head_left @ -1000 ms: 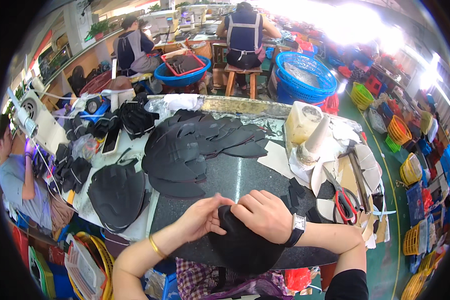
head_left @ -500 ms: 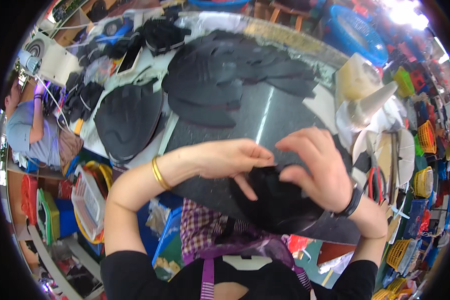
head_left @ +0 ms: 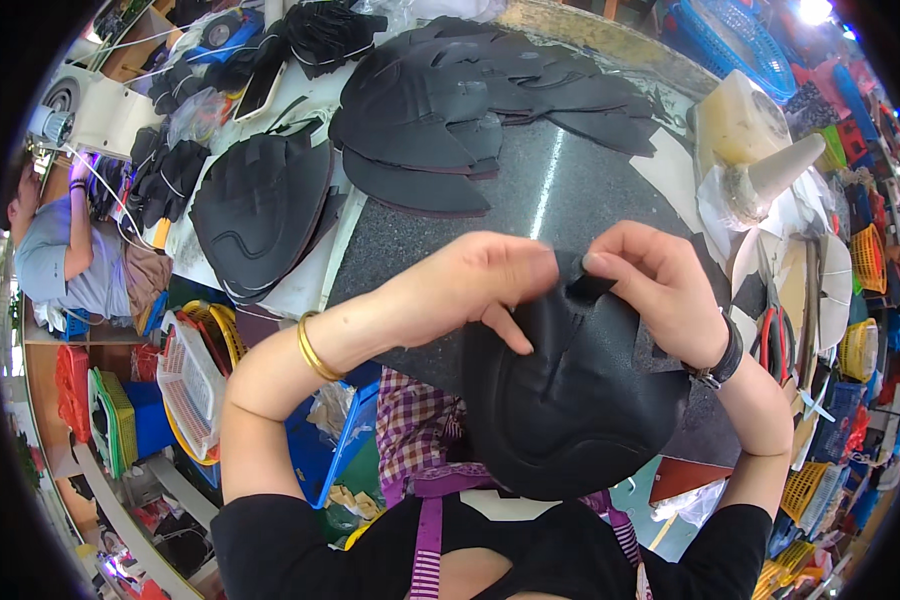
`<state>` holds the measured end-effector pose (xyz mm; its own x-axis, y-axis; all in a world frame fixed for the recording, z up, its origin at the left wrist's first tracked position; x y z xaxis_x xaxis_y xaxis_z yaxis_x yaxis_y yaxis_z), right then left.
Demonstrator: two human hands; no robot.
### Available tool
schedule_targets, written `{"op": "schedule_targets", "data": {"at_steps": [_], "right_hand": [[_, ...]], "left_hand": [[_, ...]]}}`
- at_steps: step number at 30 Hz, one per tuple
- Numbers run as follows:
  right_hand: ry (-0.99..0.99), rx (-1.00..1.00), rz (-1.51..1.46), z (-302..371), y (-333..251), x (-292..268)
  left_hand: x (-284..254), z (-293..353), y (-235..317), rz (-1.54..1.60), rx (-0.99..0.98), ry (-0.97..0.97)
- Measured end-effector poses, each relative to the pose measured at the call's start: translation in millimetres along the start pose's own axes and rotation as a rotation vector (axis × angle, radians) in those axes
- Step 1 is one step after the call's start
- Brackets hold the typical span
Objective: The person attaches small strips to shoe upper pieces one at a time by hand, fitting and pressing each strip onto a shoe piece.
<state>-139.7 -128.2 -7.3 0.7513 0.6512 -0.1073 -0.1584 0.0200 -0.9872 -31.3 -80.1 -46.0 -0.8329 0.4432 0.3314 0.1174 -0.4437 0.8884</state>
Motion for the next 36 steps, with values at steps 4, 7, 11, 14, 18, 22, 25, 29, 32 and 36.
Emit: {"op": "schedule_targets", "data": {"at_steps": [4,7,11,14,18,22,25,29,32,36], "right_hand": [[-0.065,0.128,-0.201,1.7,10.7,8.8],[-0.030,0.124,-0.223,-0.3,12.0,5.5],[0.032,-0.309,0.212,8.2,-49.3,2.0],[-0.109,-0.325,0.415,10.1,-57.5,19.8],[-0.064,-0.201,0.335,2.0,-45.9,13.8],[-0.078,-0.087,0.309,-6.1,-36.2,12.6],[-0.104,-0.043,0.285,-9.1,-32.0,13.5],[-0.101,-0.117,0.266,-11.0,-32.5,12.9],[-0.096,-0.085,0.279,-11.6,-32.6,11.5],[-0.135,-0.082,0.270,-11.7,-30.5,15.7]], "left_hand": [[7.2,5.8,6.2,-0.325,-0.002,-0.016],[4.6,6.5,8.0,-0.244,-0.019,0.078],[3.1,9.4,11.4,-0.300,-0.027,0.085],[-1.8,7.3,13.9,-0.349,-0.026,0.101],[2.1,7.4,12.6,-0.336,-0.023,0.072],[3.4,7.1,10.5,-0.326,-0.024,0.040],[4.9,7.3,6.8,-0.289,-0.025,0.010],[3.9,6.2,7.3,-0.309,-0.029,0.013],[2.1,5.5,7.8,-0.335,-0.038,0.021],[2.3,9.0,4.8,-0.347,-0.036,0.027]]}}
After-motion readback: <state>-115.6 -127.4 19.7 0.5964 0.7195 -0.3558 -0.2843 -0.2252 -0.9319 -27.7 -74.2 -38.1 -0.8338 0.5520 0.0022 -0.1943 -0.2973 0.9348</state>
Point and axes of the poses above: each hand's wrist, its own z-axis away from the middle knuckle, its own x-axis out of the palm, y = z × x, the point moved 9 cm from there along -z, towards the middle knuckle, and after that the axes turned 12 degrees about -z, right-handed, at the moved point
